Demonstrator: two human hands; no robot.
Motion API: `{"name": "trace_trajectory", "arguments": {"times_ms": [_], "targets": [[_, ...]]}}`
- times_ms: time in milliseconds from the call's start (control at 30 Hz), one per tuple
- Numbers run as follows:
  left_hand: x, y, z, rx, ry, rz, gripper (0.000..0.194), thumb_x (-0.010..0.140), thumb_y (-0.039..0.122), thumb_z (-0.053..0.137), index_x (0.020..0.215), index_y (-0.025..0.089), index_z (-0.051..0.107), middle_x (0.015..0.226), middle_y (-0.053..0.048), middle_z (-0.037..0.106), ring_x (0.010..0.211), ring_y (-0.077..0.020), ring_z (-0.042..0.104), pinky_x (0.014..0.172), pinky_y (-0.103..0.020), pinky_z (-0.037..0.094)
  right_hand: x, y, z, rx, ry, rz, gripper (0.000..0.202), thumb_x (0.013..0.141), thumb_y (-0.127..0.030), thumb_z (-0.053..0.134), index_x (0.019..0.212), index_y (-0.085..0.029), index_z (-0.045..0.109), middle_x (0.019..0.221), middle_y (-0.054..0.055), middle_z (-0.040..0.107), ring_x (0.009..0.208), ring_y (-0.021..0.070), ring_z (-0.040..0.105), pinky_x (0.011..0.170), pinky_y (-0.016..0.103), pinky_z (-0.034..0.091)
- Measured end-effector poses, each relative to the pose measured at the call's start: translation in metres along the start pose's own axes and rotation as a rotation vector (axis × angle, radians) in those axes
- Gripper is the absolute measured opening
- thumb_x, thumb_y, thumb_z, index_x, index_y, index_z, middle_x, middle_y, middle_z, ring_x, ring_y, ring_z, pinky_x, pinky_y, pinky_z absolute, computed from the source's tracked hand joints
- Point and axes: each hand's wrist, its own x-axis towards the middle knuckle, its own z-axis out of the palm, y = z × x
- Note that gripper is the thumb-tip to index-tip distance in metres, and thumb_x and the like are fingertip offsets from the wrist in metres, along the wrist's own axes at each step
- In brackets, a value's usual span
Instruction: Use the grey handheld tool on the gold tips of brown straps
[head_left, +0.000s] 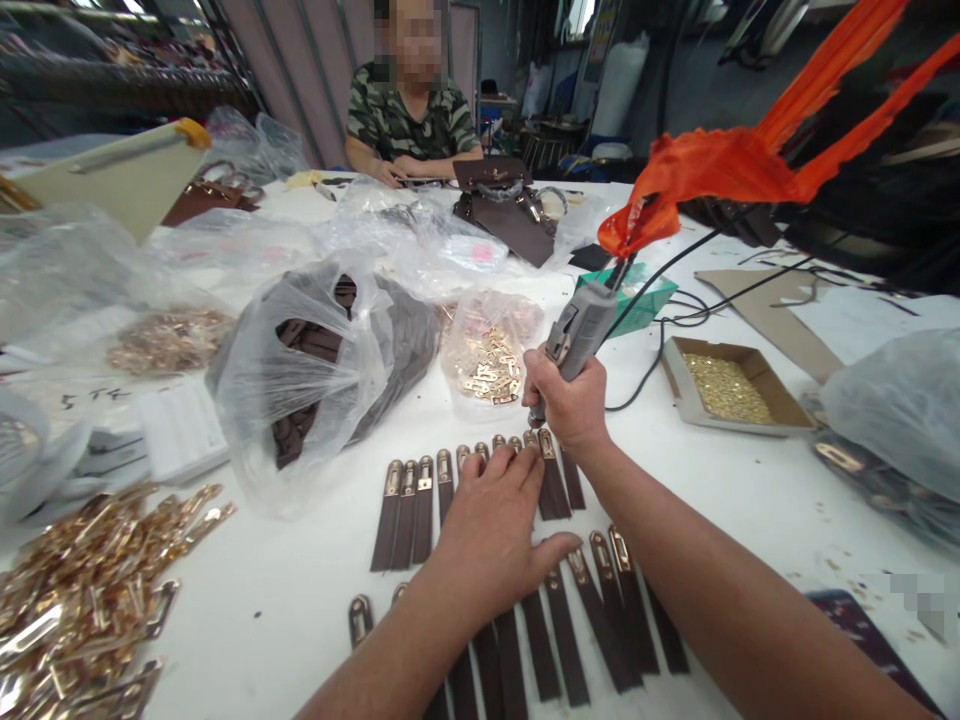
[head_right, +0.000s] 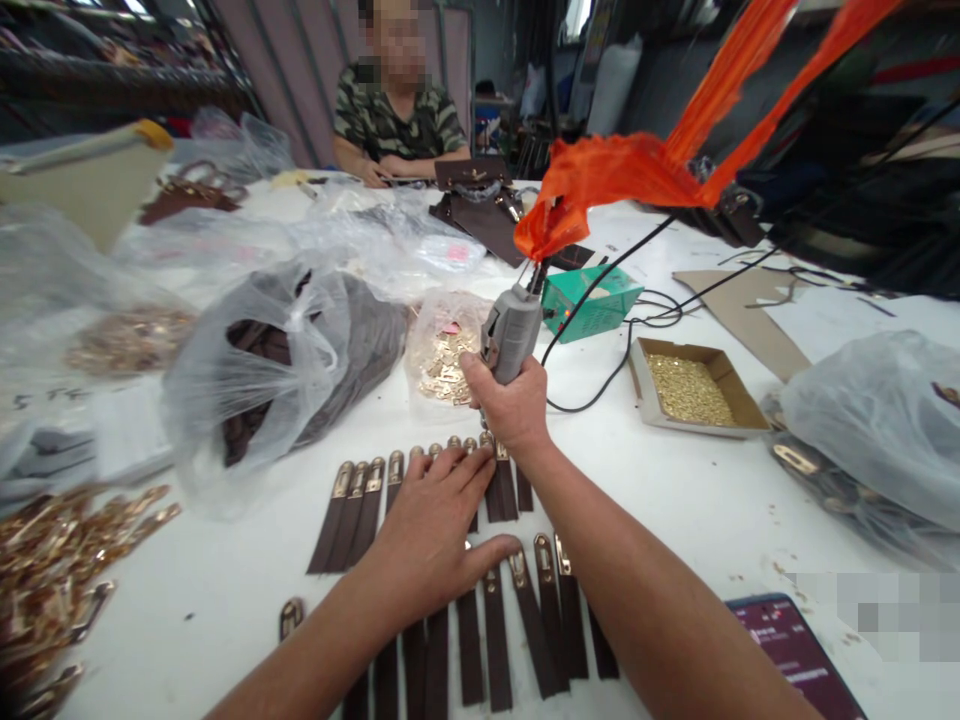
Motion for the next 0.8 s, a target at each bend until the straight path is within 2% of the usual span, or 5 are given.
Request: {"name": "trace_trajectory", "arguments": {"times_ms": [267,467,567,667,800], "targets": [[0.002,0.001,0.001,-0.007,0.008,-0.003,0.087,0.098,0.073,0.059,0.16,0.013,0.052,0.166,-0.012,0.051,0.151,-0.0411,0.042,0.127,-0.067,0.027,-0.001,0.001,0.002,-0.062,-0.152,-0.023,0.036,0.085,-0.042,0.071,0.059,-0.021,0.055,0.049,0.0,0.054,0.043,0.0127,0.052,0.047,0.025,0.044],[0.001,0.0,0.005,-0.007,0.048,0.014,0.085,0.099,0.073,0.058,0.159,0.014,0.052,0.164,-0.012,0.053,0.151,-0.0404,0.043,0.126,-0.065,0.029,0.001,0.004,0.004,-0.017,-0.151,0.0,0.035,0.084,-0.041,0.071,0.062,-0.022,0.053,0.048,-0.002,0.052,0.041,0.012,0.049,0.044,0.025,0.042],[0.001,-0.001,0.003,-0.014,0.051,0.013,0.084,0.099,0.072,0.058,0.159,0.014,0.053,0.163,-0.011,0.054,0.15,-0.0394,0.044,0.124,-0.064,0.031,0.001,0.006,0.005,-0.006,-0.132,0.006,0.039,0.086,-0.045,0.071,0.061,-0.022,0.052,0.047,-0.002,0.051,0.041,0.012,0.049,0.044,0.025,0.042],[0.001,-0.002,0.001,-0.017,0.038,0.008,0.083,0.099,0.071,0.059,0.16,0.015,0.052,0.165,-0.011,0.053,0.152,-0.0391,0.043,0.124,-0.064,0.031,0.004,0.007,0.004,-0.002,-0.121,0.029,0.046,0.083,-0.056,0.08,0.066,-0.02,0.056,0.05,-0.002,0.054,0.043,0.0118,0.05,0.044,0.025,0.042],[0.002,-0.004,0.0,-0.005,0.032,0.009,0.081,0.099,0.07,0.06,0.159,0.016,0.053,0.165,-0.011,0.052,0.151,-0.0402,0.043,0.122,-0.065,0.031,0.003,-0.001,-0.006,0.033,-0.087,0.041,0.054,0.08,-0.066,0.084,0.071,-0.018,0.061,0.055,0.001,0.06,0.046,0.0125,0.052,0.044,0.025,0.042]]}}
